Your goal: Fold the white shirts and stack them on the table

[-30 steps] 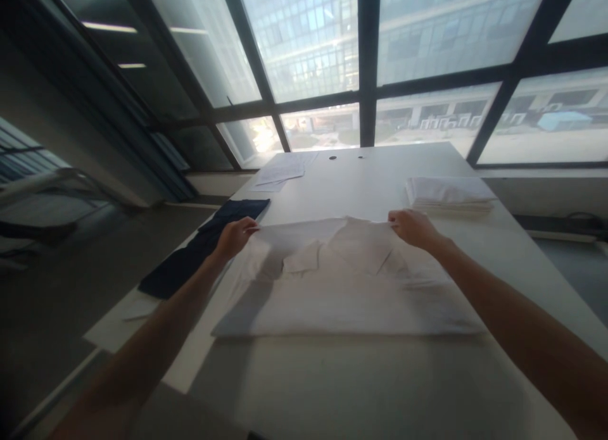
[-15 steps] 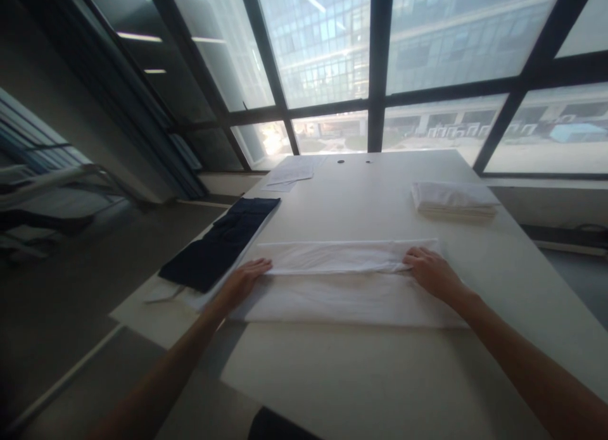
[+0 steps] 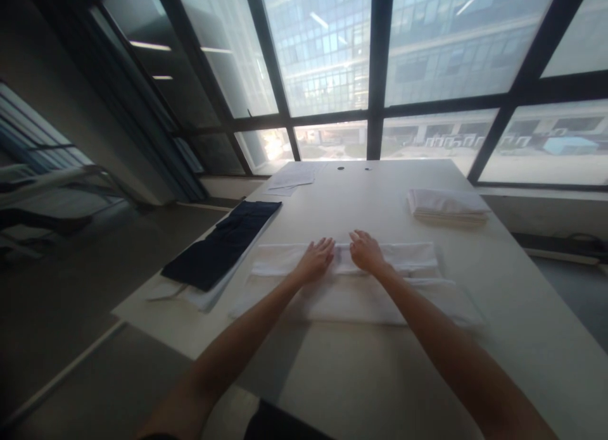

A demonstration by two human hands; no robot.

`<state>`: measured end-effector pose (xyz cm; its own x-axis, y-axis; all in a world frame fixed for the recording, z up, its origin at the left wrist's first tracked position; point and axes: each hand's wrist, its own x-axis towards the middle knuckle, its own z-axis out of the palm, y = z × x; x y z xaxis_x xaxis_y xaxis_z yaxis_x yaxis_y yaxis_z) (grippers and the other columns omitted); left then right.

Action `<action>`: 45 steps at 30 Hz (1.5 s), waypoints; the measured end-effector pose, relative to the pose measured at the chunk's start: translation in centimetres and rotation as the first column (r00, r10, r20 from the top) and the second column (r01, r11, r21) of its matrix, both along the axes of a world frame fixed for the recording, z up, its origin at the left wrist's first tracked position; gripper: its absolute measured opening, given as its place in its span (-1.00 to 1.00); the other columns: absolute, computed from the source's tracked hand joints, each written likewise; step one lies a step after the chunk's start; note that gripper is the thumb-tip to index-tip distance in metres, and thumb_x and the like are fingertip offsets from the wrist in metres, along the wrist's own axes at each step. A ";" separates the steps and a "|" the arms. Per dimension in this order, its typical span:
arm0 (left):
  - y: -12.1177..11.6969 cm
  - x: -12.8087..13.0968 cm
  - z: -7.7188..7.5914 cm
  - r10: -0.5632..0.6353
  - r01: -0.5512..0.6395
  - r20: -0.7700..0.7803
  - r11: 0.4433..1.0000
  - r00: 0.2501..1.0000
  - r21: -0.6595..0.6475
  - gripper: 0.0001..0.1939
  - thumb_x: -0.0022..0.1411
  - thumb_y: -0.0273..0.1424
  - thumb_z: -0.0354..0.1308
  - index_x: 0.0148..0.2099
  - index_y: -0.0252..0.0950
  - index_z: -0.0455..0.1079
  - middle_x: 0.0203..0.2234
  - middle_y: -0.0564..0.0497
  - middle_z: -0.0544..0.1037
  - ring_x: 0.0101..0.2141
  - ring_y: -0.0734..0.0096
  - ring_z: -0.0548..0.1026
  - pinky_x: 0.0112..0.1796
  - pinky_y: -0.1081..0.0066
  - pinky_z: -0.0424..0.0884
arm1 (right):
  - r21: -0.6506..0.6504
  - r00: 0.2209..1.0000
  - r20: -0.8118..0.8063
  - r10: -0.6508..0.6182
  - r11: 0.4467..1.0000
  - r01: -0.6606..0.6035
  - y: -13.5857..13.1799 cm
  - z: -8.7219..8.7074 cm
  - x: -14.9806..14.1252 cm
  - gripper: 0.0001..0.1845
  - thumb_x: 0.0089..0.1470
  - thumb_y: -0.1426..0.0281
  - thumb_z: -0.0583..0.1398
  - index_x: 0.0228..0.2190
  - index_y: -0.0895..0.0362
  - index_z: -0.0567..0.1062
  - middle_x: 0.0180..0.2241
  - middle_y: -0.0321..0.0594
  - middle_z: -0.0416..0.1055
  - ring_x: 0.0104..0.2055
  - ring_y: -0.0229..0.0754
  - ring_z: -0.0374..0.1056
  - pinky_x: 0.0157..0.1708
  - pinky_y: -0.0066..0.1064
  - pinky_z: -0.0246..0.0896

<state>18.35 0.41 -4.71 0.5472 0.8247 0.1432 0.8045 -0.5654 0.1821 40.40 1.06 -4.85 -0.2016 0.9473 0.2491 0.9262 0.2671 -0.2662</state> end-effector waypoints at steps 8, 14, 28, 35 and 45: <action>0.5 -5.2 -3.5 0.143 -0.145 -0.075 0.989 0.987 -0.023 -0.35 0.53 -0.12 -0.27 0.50 -0.32 0.00 0.45 -0.19 0.03 0.43 0.02 -0.02 0.35 -0.06 -0.04 | -0.211 0.994 0.099 0.051 0.977 -0.029 -0.1 -3.7 -2.1 -0.29 0.39 0.11 -0.14 0.42 0.19 0.06 0.47 0.06 -0.16 0.50 0.11 -0.24 0.38 0.17 -0.30; 0.2 -14.2 -2.8 0.390 -0.393 -0.120 0.919 0.913 -0.003 -0.38 0.53 -0.14 -0.26 0.48 -0.32 0.05 0.44 -0.25 0.06 0.42 -0.04 -0.01 0.33 -0.12 -0.04 | -0.193 0.992 0.129 -0.004 0.981 0.029 0.0 -4.0 0.7 -0.26 0.38 0.04 -0.16 0.43 0.14 0.04 0.47 0.05 -0.16 0.50 0.06 -0.26 0.39 0.14 -0.32; 0.3 -17.1 -2.4 0.441 -0.442 -0.210 0.896 0.872 0.044 -0.38 0.52 -0.22 -0.29 0.46 -0.43 0.06 0.43 -0.35 0.04 0.43 -0.02 -0.01 0.28 -0.20 0.07 | -0.141 0.943 0.252 -0.218 0.956 0.258 -2.3 -4.4 13.1 -0.29 0.39 0.10 -0.17 0.40 0.19 0.11 0.45 0.08 -0.06 0.49 0.08 -0.17 0.38 0.14 -0.26; 1.4 -16.5 -0.6 0.446 -0.462 -0.279 0.887 0.851 0.007 -0.39 0.50 -0.23 -0.26 0.44 -0.42 0.11 0.41 -0.38 0.08 0.40 -0.12 0.04 0.23 -0.37 0.06 | -0.197 0.942 0.156 -0.296 0.926 0.323 -2.8 -4.1 17.7 -0.33 0.41 0.13 -0.18 0.39 0.17 0.13 0.46 0.05 -0.13 0.49 0.07 -0.21 0.36 0.19 -0.19; -3.3 7.5 1.7 -0.097 0.096 -0.003 0.994 0.995 -0.053 -0.41 0.55 -0.19 -0.31 0.47 -0.33 0.06 0.42 -0.18 0.13 0.41 0.09 0.05 0.34 -0.01 0.02 | 0.077 0.979 0.100 -0.180 0.982 0.173 -7.9 -2.0 10.6 -0.41 0.41 0.28 -0.14 0.34 0.21 0.24 0.41 0.06 0.06 0.47 0.05 -0.08 0.36 0.09 -0.10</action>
<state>25.81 -2.90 -2.97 0.6253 0.7743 0.0973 0.7478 -0.6301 0.2092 50.98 -6.87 -6.87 -0.0613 0.9521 0.2997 0.9823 0.1108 -0.1512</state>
